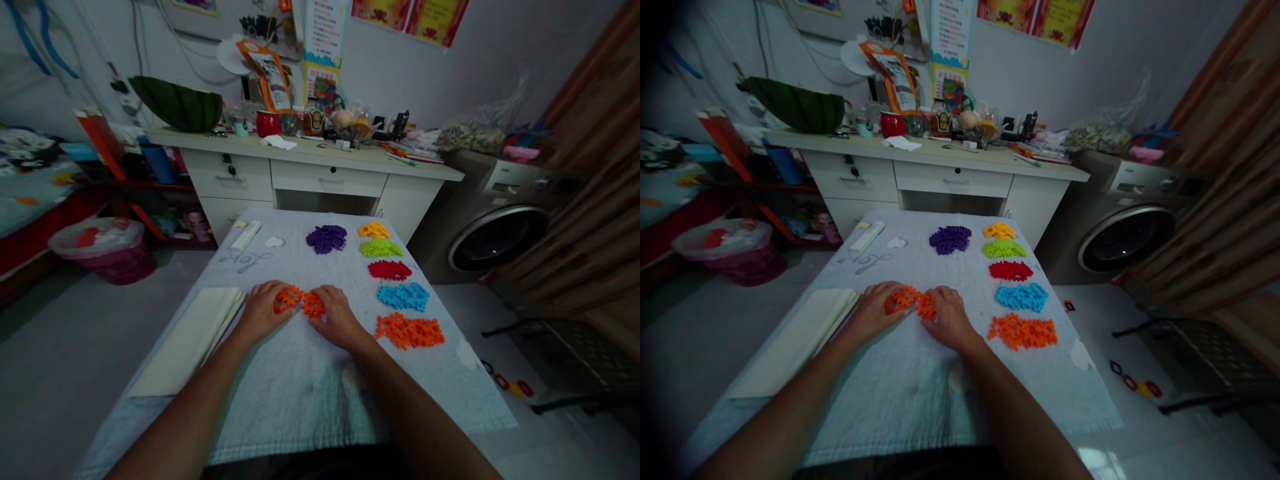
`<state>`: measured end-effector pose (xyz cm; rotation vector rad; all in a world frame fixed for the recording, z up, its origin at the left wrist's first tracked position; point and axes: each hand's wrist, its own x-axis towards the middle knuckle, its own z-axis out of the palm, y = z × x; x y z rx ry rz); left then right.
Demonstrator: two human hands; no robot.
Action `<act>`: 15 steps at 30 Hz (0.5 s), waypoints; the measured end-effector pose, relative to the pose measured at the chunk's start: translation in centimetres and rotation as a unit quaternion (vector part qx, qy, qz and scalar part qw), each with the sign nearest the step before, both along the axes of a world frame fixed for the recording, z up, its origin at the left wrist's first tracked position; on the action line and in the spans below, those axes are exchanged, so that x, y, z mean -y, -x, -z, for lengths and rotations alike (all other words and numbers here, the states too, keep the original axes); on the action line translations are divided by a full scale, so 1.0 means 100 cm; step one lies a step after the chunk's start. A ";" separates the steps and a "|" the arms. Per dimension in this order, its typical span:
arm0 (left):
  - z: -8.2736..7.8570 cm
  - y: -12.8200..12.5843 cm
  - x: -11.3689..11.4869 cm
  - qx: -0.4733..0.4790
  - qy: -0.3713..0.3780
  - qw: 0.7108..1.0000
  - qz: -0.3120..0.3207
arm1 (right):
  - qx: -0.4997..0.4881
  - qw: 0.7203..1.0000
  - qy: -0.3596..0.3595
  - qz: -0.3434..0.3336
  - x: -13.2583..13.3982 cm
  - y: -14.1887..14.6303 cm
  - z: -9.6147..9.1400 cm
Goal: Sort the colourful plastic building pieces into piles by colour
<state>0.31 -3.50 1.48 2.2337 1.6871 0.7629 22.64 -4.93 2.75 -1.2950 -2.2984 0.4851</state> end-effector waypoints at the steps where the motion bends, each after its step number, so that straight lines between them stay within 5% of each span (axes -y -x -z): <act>1: 0.000 -0.001 0.000 -0.007 0.003 1.000 -0.004 | -0.005 1.000 0.000 -0.006 0.000 -0.001 0.001; 15: 0.002 -0.001 -0.001 0.009 0.002 1.000 0.011 | -0.074 0.997 -0.028 0.018 0.002 -0.003 -0.008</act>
